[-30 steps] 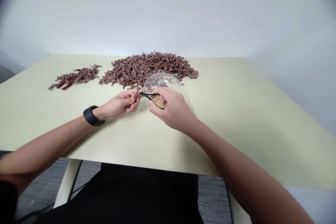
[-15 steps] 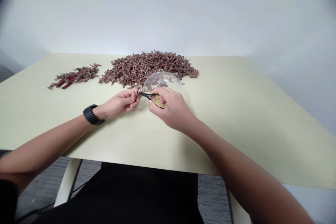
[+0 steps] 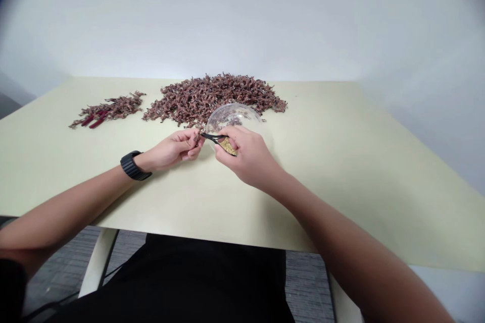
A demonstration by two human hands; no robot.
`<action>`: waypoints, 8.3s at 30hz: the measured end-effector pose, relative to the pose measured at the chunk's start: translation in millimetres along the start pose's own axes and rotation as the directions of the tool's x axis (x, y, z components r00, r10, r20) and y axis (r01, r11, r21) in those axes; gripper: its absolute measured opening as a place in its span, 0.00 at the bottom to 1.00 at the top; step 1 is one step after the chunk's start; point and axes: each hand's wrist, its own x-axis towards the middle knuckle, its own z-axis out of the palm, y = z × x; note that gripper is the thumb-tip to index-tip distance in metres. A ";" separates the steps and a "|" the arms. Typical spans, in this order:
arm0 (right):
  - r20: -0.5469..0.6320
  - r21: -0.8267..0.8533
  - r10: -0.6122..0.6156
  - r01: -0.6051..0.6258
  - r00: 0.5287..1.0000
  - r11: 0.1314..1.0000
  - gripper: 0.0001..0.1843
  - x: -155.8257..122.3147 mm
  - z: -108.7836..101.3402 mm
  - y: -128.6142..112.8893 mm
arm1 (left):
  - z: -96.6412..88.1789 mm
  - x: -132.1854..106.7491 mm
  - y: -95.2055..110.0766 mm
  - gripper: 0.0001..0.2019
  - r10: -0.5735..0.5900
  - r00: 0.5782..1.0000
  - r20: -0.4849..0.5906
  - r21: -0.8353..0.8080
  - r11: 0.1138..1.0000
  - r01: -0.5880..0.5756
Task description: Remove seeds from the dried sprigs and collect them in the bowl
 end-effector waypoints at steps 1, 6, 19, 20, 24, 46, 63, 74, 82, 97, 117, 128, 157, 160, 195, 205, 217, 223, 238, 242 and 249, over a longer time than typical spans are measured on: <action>-0.001 -0.007 -0.007 0.007 1.000 1.000 0.10 -0.1 -0.1 0.4 | -0.6 -0.2 -0.2 0.14 -0.001 1.000 -0.004 0.001 1.000 0.001; -0.043 -0.058 -0.082 0.079 0.996 0.995 0.11 0.1 -0.1 2.6 | -1.8 -2.1 0.4 0.20 -0.006 1.000 -0.012 0.021 1.000 0.006; 0.239 0.298 0.255 -0.321 0.937 0.899 0.10 1.3 -7.4 3.7 | 5.4 -3.9 15.9 0.18 0.126 0.992 0.028 0.390 0.912 -0.127; 0.293 0.339 0.287 -0.380 0.912 0.861 0.11 1.8 -8.4 5.0 | 5.2 -4.4 17.8 0.18 0.127 0.991 0.040 0.419 0.898 -0.132; 0.508 0.532 0.316 -0.580 0.801 0.617 0.12 5.0 -13.7 10.1 | 4.3 -5.5 21.5 0.18 0.133 0.988 0.075 0.463 0.873 -0.153; -0.115 -0.498 -0.340 0.242 0.933 0.832 0.13 -7.8 8.3 11.5 | 9.8 -3.8 8.9 0.19 0.113 0.993 -0.043 0.308 0.947 -0.095; -0.078 -0.595 -0.342 0.232 0.937 0.770 0.12 -9.4 7.1 6.7 | 12.7 -4.4 7.8 0.20 0.103 0.992 -0.067 0.334 0.940 -0.075; -0.042 -0.602 -0.332 0.241 0.942 0.761 0.12 -10.0 5.4 5.6 | 14.3 -4.9 8.5 0.20 0.093 0.993 -0.076 0.341 0.938 -0.062; -0.018 -0.603 -0.355 0.272 0.935 0.750 0.12 -10.2 6.2 5.3 | 15.3 -5.7 9.5 0.21 0.081 0.995 -0.063 0.352 0.935 -0.054; 0.020 -0.235 -0.190 0.189 0.982 0.953 0.09 -3.5 1.5 5.8 | 4.1 -8.1 13.2 0.18 0.166 0.985 0.052 0.728 0.669 -0.152; 0.513 0.272 0.190 -0.368 0.837 0.889 0.07 7.2 -25.6 7.3 | 9.7 -11.1 24.2 0.05 0.067 0.975 0.211 0.843 0.492 -0.216; 0.479 0.238 0.235 -0.383 0.846 0.892 0.10 7.4 -21.4 7.2 | 7.6 -9.8 17.9 0.06 0.096 0.979 0.178 0.879 0.432 -0.202; 0.196 -0.082 -0.024 0.040 0.980 0.996 0.13 -16.5 27.1 -7.9 | -155.6 -16.5 21.7 0.20 0.437 0.746 -0.503 0.864 0.227 0.450; 0.215 -0.097 -0.031 0.053 0.976 0.994 0.14 -17.2 28.2 -6.9 | -112.3 -2.6 14.9 0.19 0.442 0.856 -0.268 0.963 0.160 0.219; 0.289 -0.160 -0.072 0.123 0.955 0.979 0.13 -24.0 34.8 -15.7 | -72.2 10.1 -11.0 0.10 0.244 0.957 -0.159 0.947 0.310 0.078; 0.318 -0.152 -0.186 0.244 0.930 0.958 0.11 -26.1 55.3 -4.2 | -77.4 11.1 -12.4 0.13 0.206 0.963 -0.176 0.923 0.376 0.088; 0.344 -0.255 -0.213 0.310 0.914 0.916 0.22 -29.4 64.0 -6.6 | -76.8 12.4 -14.3 0.14 0.212 0.957 -0.198 0.909 0.405 0.099; 0.364 -0.273 -0.198 0.308 0.910 0.911 0.24 -31.1 64.1 -7.4 | -79.2 13.0 -15.5 0.13 0.208 0.956 -0.207 0.907 0.407 0.108; 0.085 -0.218 -0.290 0.301 0.953 0.928 0.15 -16.7 29.7 -6.3 | -80.7 13.5 -17.7 0.11 0.219 0.957 -0.190 0.923 0.372 0.098; -0.032 -0.367 -0.161 0.138 0.986 0.920 0.16 -5.0 17.8 15.4 | -80.5 14.7 -19.6 0.12 0.237 0.950 -0.203 0.932 0.343 0.113; 0.124 -0.498 -0.056 0.111 0.991 0.860 0.15 -0.2 30.2 37.0 | -76.4 16.8 -22.7 0.13 0.276 0.942 -0.191 0.956 0.269 0.115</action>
